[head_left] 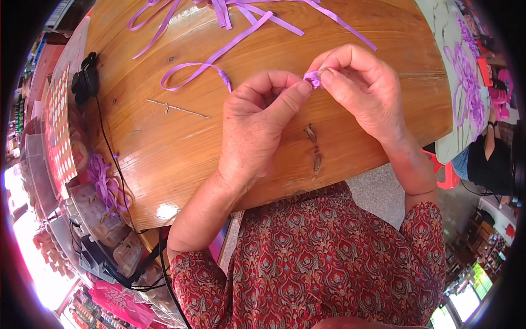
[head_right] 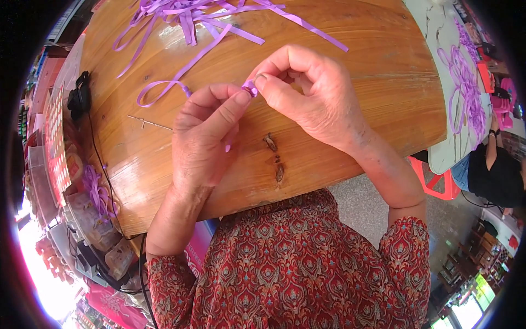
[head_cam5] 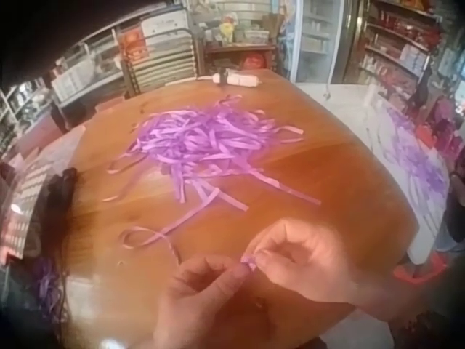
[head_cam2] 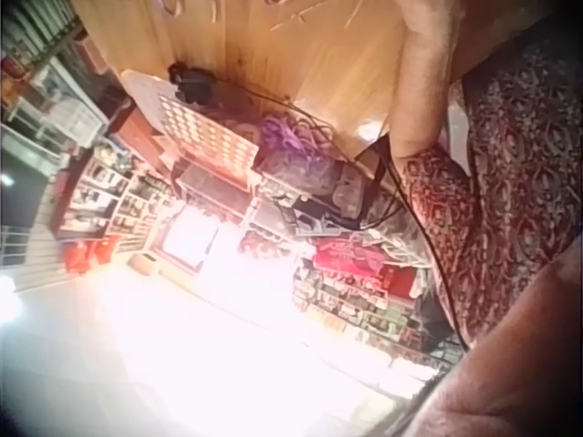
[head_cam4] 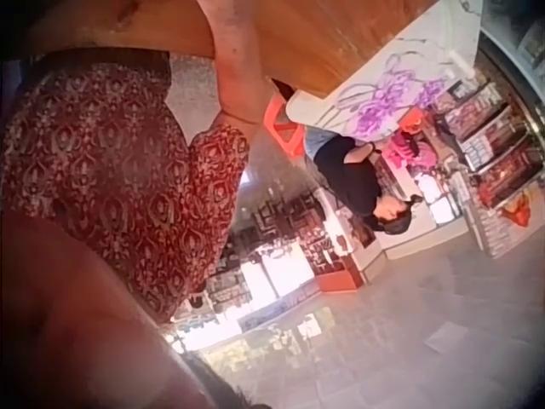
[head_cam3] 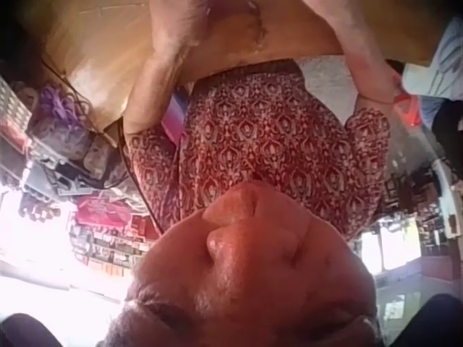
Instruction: The person rolls a purple ribbon by hand to form a small coil, then threads the remaining length of the ribbon through the center of the coil. They repeat this process with another purple ribbon, creating a second coiled element on the same strand.
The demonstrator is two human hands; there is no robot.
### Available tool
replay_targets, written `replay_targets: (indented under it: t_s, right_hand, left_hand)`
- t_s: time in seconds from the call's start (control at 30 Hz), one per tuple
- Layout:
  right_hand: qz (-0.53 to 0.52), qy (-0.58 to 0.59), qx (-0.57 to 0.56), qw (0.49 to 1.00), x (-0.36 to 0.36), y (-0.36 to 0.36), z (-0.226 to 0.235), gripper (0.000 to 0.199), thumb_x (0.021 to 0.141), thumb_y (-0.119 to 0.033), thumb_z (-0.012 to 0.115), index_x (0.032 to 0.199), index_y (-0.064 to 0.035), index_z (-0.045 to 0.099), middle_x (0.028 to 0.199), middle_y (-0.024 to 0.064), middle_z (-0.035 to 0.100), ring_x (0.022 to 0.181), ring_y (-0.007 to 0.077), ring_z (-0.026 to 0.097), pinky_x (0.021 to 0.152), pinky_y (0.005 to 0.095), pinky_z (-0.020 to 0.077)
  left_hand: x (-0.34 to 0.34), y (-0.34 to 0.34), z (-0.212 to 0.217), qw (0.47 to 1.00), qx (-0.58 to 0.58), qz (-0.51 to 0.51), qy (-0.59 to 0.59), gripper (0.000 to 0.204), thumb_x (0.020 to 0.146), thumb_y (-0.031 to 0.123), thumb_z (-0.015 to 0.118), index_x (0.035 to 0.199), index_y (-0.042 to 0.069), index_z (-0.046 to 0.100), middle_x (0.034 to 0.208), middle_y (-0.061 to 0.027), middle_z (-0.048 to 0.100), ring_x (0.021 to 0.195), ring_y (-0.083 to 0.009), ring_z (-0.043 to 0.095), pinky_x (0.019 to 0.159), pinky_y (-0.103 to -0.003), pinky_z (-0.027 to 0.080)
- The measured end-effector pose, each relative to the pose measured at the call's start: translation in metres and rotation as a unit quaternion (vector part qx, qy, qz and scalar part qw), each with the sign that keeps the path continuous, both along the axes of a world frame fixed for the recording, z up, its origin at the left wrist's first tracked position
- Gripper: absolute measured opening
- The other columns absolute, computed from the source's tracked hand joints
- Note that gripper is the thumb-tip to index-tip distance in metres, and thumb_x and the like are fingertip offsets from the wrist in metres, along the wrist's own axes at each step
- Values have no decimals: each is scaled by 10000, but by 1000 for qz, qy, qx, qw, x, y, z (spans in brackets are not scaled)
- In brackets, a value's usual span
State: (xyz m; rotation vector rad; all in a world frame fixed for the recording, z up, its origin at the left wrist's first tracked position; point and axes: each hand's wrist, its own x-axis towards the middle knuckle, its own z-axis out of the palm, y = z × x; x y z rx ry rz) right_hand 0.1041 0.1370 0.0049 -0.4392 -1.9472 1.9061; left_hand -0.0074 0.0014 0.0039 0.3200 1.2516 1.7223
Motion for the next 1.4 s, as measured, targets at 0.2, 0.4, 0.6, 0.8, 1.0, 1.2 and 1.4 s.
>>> replay_targets:
  t_s: [0.2, 0.4, 0.6, 0.8, 1.0, 1.2, 1.4]
  right_hand:
    - [5, 16, -12, 1000, -2, 0, 2, 40, 887, 4, 529, 896, 7, 568, 935, 71, 608, 861, 91, 545, 798, 243, 461]
    - [19, 36, 22, 999, -2, -6, 2, 97, 858, 16, 592, 955, 17, 586, 953, 69, 609, 888, 112, 555, 805, 250, 463]
    - [25, 57, 174, 983, 1, 0, 1, 119, 832, 54, 614, 946, 32, 590, 951, 73, 605, 885, 122, 565, 787, 250, 469]
    - [-50, 92, 105, 989, 7, 16, 5, 94, 849, 64, 583, 939, 37, 591, 933, 63, 604, 837, 108, 560, 735, 223, 460]
    - [-185, 92, 415, 886, 10, 40, 11, 190, 838, 36, 598, 1027, 31, 618, 1029, 84, 622, 833, 132, 576, 755, 226, 455]
    - [24, 87, 366, 926, 0, 11, 17, 356, 794, -15, 652, 1145, 14, 603, 1059, 125, 644, 911, 204, 624, 779, 276, 496]
    - [-25, 48, 386, 921, 7, 11, 9, 258, 764, 15, 673, 1018, -31, 676, 798, 61, 628, 692, 149, 588, 594, 258, 456]
  left_hand:
    - [-6, -2, -1, 996, 0, -41, -80, 99, 849, 90, 656, 908, 18, 622, 721, 49, 555, 576, -4, 410, 494, -158, 307]
    - [-3, -2, -1, 993, 17, -30, -114, 122, 871, 115, 612, 948, 21, 609, 649, 62, 466, 504, -37, 312, 467, -202, 240]
    - [-5, -2, -6, 990, 52, -32, -130, 107, 862, 101, 642, 933, 25, 616, 722, 51, 551, 513, -6, 351, 438, -170, 249]
    - [-11, -2, 0, 999, -11, -13, -28, 104, 858, 117, 648, 913, 35, 615, 663, 59, 512, 484, -18, 339, 418, -181, 228]
    - [-10, -2, 4, 1000, -10, 11, -2, 74, 858, 69, 644, 908, 17, 626, 733, 59, 552, 570, 7, 415, 479, -147, 298]
    - [-5, 1, 8, 997, -27, 19, 66, 107, 853, 123, 653, 900, 36, 612, 667, 60, 525, 493, -10, 381, 394, -165, 257]
    - [-14, -4, 10, 996, -32, 10, 80, 79, 847, 47, 654, 910, 6, 630, 785, 52, 580, 691, -7, 484, 608, -145, 388]
